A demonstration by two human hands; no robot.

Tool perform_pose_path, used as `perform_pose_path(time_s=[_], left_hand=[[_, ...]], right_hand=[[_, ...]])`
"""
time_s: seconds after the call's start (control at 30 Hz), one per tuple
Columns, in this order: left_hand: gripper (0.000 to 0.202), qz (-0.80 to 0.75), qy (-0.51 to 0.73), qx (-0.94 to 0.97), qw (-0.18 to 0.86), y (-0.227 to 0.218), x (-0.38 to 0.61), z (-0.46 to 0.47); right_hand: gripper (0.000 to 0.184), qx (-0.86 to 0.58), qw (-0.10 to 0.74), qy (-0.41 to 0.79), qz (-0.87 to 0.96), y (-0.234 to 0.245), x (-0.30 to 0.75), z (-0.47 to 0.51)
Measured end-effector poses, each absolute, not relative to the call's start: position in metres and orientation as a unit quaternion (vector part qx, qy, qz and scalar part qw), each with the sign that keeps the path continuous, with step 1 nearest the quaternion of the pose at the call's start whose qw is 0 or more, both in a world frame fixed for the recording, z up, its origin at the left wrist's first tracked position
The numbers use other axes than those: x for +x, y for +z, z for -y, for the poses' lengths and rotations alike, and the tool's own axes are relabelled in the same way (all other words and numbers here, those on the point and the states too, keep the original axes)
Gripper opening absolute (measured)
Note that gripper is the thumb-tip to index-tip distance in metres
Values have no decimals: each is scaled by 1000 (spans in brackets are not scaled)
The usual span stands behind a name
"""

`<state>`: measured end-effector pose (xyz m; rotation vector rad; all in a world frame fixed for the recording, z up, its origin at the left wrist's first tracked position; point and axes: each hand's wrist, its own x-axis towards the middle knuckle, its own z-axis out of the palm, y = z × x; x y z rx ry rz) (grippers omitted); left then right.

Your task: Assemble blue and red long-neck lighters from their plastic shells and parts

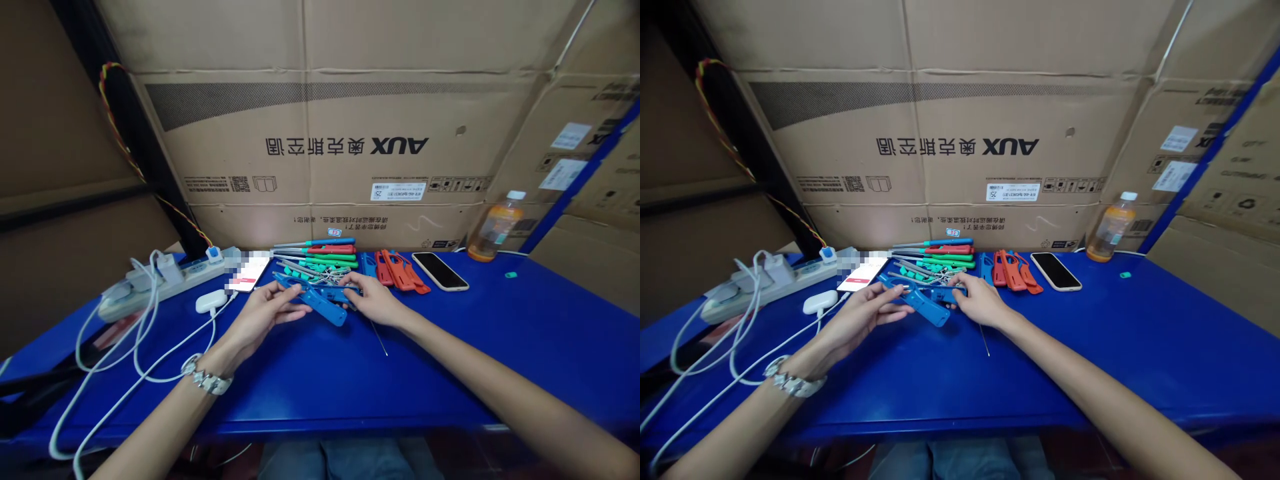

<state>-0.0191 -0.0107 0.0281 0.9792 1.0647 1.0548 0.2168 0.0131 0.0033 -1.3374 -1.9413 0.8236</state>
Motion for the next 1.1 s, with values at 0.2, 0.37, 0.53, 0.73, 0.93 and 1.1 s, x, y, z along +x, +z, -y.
perform_pose_path(time_s=[0.2,0.37,0.53,0.73,0.93,1.1], left_hand=[[19,-457,513,410,601,35,-29,-6],[18,-437,512,418,609,36,-17,-22],[21,-425,507,423,620,33,0,-29],[22,-409,465,441,650,30,33,-32],[15,-404,434,520,615,24,60,-56],[10,-413,442,584,542,17,71,-76]], right_hand=[[11,-514,249,122,812,-2,200,1],[8,-503,250,77,824,-3,202,1],[24,-497,378,166,764,10,222,0],[33,-474,414,172,758,18,241,-1],[26,-557,341,35,757,19,261,-13],[24,-656,234,-55,715,24,269,-22]])
